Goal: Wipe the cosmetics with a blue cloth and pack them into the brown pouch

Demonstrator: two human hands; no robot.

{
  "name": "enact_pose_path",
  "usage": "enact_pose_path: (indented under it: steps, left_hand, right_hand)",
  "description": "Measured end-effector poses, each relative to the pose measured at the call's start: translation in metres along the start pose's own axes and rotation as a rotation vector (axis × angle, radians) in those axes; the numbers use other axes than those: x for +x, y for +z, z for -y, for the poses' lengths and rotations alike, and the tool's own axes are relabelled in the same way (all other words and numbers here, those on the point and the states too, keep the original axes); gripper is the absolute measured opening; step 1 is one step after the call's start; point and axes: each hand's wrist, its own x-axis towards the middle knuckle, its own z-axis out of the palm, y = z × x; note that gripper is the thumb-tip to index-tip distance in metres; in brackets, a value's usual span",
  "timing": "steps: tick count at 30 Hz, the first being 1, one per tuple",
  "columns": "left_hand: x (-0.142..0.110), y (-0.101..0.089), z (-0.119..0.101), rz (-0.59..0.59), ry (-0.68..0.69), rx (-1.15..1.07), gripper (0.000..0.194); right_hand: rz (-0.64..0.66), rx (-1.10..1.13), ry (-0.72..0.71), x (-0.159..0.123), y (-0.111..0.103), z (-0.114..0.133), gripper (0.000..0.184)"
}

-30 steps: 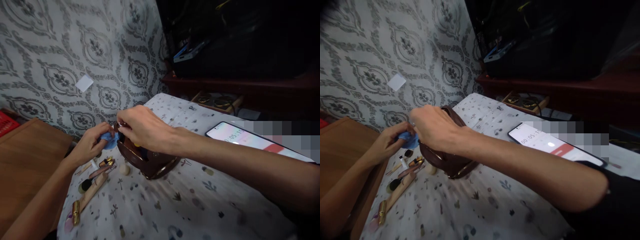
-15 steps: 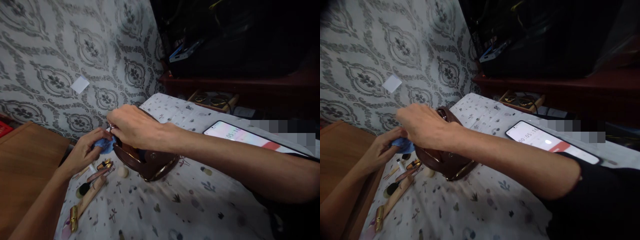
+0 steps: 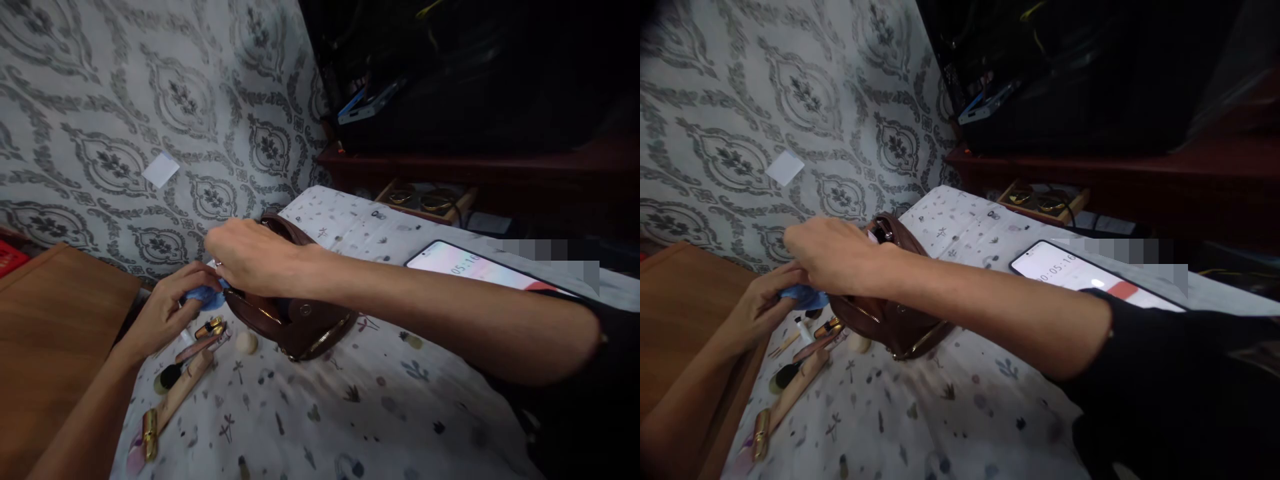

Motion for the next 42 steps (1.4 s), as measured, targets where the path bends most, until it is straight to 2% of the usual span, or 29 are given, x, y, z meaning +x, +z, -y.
enact_pose_path:
  steps: [3, 10, 13, 16, 25, 30, 36, 42]
  left_hand:
    - [-0.002, 0.002, 0.0, -0.025, -0.028, -0.01, 0.027]
    - [-0.002, 0.001, -0.006, -0.03, -0.039, -0.031, 0.021]
    - [-0.003, 0.002, -0.007, -0.032, -0.043, -0.028, 0.021]
    - [-0.004, 0.003, -0.008, -0.049, -0.032, -0.021, 0.022]
    - [-0.003, 0.008, -0.006, -0.084, -0.008, -0.025, 0.024]
    - [-0.004, 0.01, -0.004, -0.094, 0.002, -0.031, 0.023]
    - [-0.003, 0.014, -0.009, -0.124, -0.038, -0.035, 0.025]
    - [-0.003, 0.019, -0.012, -0.153, -0.021, -0.022, 0.027]
  right_hand:
    - [-0.011, -0.077, -0.088, 0.006, 0.001, 0.003, 0.013]
    - [-0.074, -0.055, -0.051, 0.012, 0.001, 0.003, 0.016]
    - [0.019, -0.067, 0.019, 0.007, 0.01, -0.003, 0.022]
    - [0.132, -0.092, 0.012, 0.006, 0.022, -0.013, 0.023]
    - [0.11, -0.143, 0.025, 0.012, 0.044, -0.029, 0.025]
    - [0.068, -0.184, 0.071, 0.01, 0.042, -0.03, 0.023]
    - [0.141, -0.187, 0.079, 0.005, 0.04, -0.025, 0.027]
    - [0.067, -0.215, 0.063, 0.001, 0.048, -0.03, 0.022]
